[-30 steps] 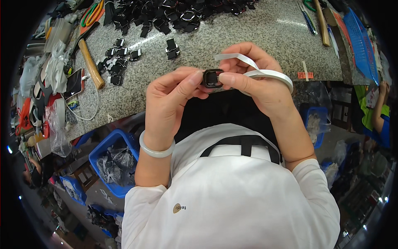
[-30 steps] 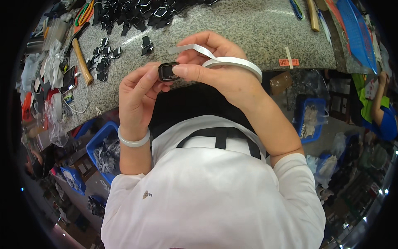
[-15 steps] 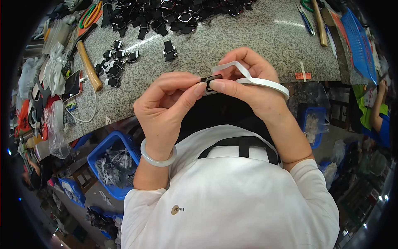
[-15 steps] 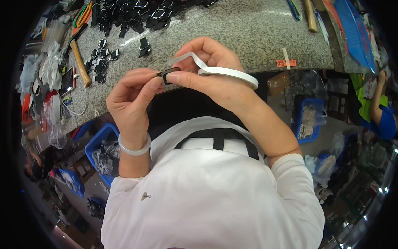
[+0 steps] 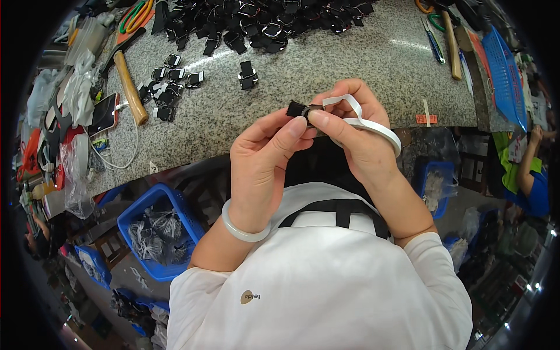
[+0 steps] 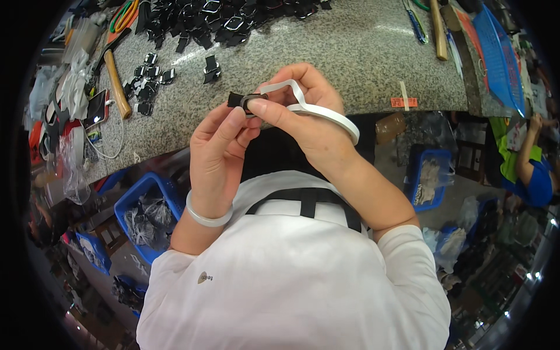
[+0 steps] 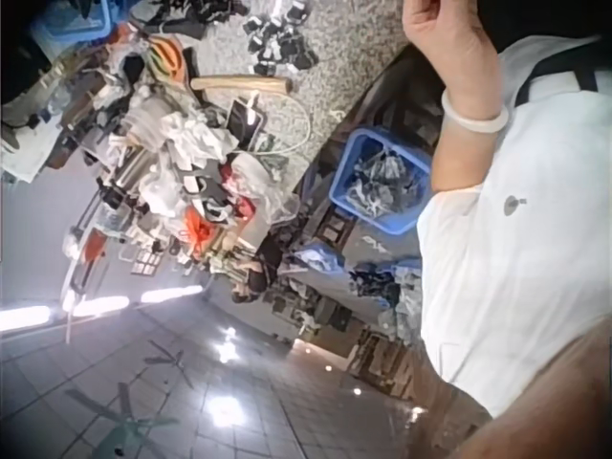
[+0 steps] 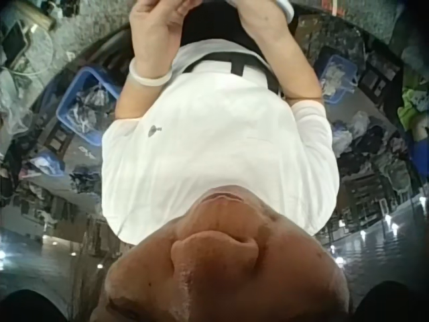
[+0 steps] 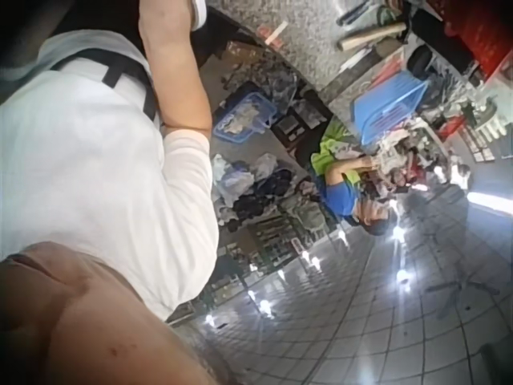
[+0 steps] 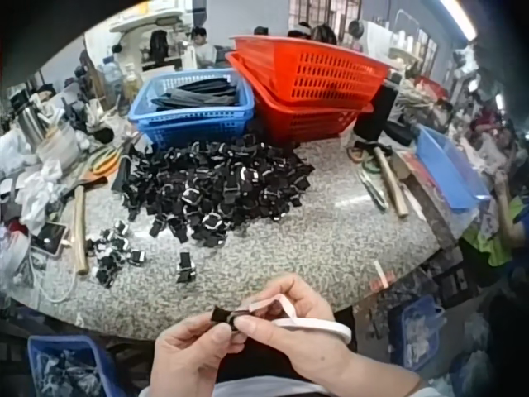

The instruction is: The person retrieves baskets of parts and places them on the table, then applies adhesive tape to buckle straps by hand and arranges them on the workbench.

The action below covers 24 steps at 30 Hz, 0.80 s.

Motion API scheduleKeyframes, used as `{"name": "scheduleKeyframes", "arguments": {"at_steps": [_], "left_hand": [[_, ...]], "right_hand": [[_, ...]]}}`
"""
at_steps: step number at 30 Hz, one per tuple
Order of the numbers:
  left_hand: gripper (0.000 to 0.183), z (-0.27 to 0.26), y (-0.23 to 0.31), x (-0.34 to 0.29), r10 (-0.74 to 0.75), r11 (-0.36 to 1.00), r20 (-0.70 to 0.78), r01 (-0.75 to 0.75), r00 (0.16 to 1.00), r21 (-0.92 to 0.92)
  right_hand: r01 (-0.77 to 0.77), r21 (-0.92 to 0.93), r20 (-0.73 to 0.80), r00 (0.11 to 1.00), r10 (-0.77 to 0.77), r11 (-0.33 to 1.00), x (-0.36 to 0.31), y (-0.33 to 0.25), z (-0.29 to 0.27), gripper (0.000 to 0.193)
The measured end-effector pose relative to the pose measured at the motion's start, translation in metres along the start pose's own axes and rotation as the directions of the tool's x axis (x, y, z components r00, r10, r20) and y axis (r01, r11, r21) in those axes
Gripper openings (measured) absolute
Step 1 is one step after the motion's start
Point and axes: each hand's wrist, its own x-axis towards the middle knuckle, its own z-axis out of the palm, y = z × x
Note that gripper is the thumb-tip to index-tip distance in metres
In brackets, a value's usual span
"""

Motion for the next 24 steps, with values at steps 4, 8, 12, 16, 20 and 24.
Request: {"name": "scheduleKeyframes", "arguments": {"at_steps": [4, 8, 12, 16, 20, 24], "left_hand": [[0.022, 0.003, -0.003, -0.002, 0.008, 0.998, -0.007, -0.008, 1.0, -0.057], [0.021, 0.006, -0.003, -0.003, -0.047, 0.983, -0.035, 0.04, 0.998, -0.182], [0.021, 0.008, 0.003, -0.002, 0.053, 0.996, -0.059, -0.057, 0.997, -0.068], [0.019, 0.001, 0.013, 0.002, 0.087, 0.99, 0.029, -0.089, 0.996, 0.107], [0.017, -0.002, 0.016, 0.001, 0.115, 0.973, 0.077, -0.128, 0.99, 0.191], [0.016, -0.001, 0.016, -0.002, 0.172, 0.96, 0.123, -0.194, 0.977, 0.202]], "right_hand": [[0.029, -0.008, -0.02, 0.999, -0.03, 1.0, 0.001, 0.002, 0.002, 0.029], [0.084, 0.009, -0.01, 0.996, -0.084, 0.996, 0.001, 0.005, 0.004, 0.03], [0.164, -0.21, 0.023, 0.986, -0.163, 0.964, 0.0, -0.01, 0.004, 0.028], [0.235, -0.223, 0.128, 0.969, -0.211, 0.946, 0.006, -0.02, 0.0, 0.016], [0.217, -0.308, 0.186, 0.969, -0.165, 0.926, 0.007, -0.024, 0.002, 0.013], [0.211, -0.317, 0.144, 0.974, -0.173, 0.925, 0.007, -0.019, 0.006, 0.013]]}}
